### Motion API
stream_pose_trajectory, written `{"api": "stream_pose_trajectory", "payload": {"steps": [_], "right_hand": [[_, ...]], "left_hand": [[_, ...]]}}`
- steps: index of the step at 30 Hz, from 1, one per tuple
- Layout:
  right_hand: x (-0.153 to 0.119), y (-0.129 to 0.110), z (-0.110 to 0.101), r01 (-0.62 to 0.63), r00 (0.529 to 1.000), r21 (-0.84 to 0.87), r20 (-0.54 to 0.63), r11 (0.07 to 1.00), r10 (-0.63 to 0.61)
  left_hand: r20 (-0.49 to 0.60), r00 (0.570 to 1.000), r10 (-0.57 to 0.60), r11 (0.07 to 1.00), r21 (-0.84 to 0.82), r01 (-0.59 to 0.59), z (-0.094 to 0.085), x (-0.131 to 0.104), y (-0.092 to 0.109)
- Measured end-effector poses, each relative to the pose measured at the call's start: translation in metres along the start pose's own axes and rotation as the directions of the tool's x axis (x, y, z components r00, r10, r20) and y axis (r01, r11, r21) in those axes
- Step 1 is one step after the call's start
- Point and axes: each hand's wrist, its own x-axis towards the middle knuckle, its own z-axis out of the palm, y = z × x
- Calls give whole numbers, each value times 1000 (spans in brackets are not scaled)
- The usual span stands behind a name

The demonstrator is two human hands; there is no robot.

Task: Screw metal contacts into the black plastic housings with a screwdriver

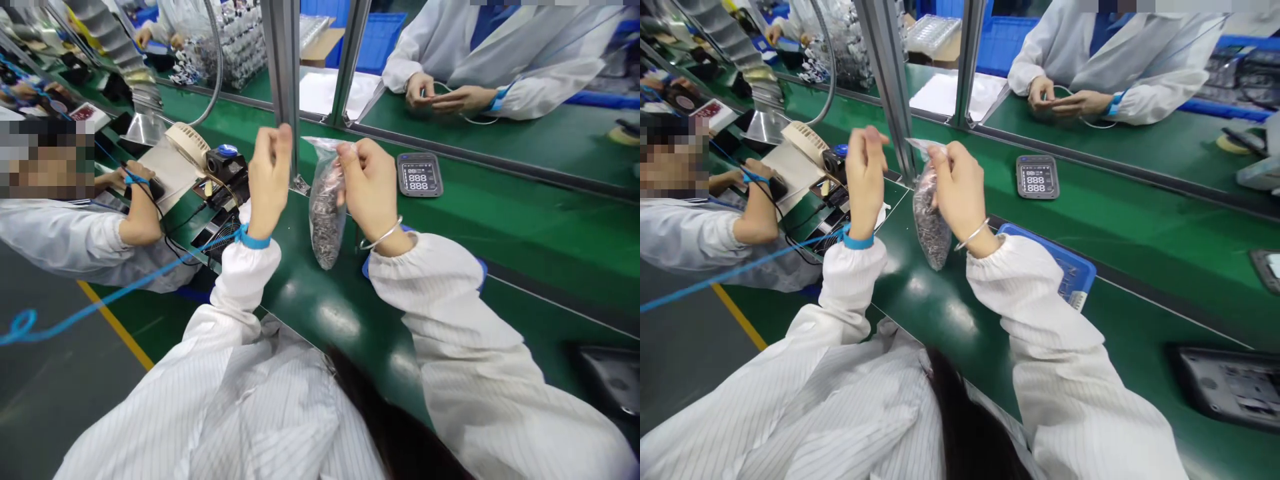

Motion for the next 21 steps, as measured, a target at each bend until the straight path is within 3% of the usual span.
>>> {"api": "stream_pose_trajectory", "payload": {"steps": [2,4,6,7,9,11,15,18,21], "right_hand": [[-12,-9,10,-18,1000,140,2,990,18],[-29,-13,22,-26,1000,284,3,958,27],[-50,-13,32,-120,993,432,67,894,101],[-62,-10,35,-204,978,489,130,848,161],[-89,-3,37,-397,917,537,272,744,293],[-115,7,31,-549,834,511,378,661,401],[-161,38,5,-736,664,310,504,602,552],[-188,63,-12,-794,588,177,470,582,659],[-202,77,-15,-803,585,175,413,570,698]], "left_hand": [[148,988,-44,999,19,41,-3,-11,13],[315,949,-28,998,55,11,-6,-10,22],[475,880,-8,993,109,-49,-10,-7,27],[566,824,-21,987,141,-72,-11,-7,28],[718,689,-97,980,188,-59,-10,-17,27],[799,571,-188,980,193,53,-3,-38,23],[874,413,-256,956,164,245,21,-99,9],[885,382,-266,950,172,262,35,-137,0],[870,408,-277,943,166,287,41,-156,-5]]}}
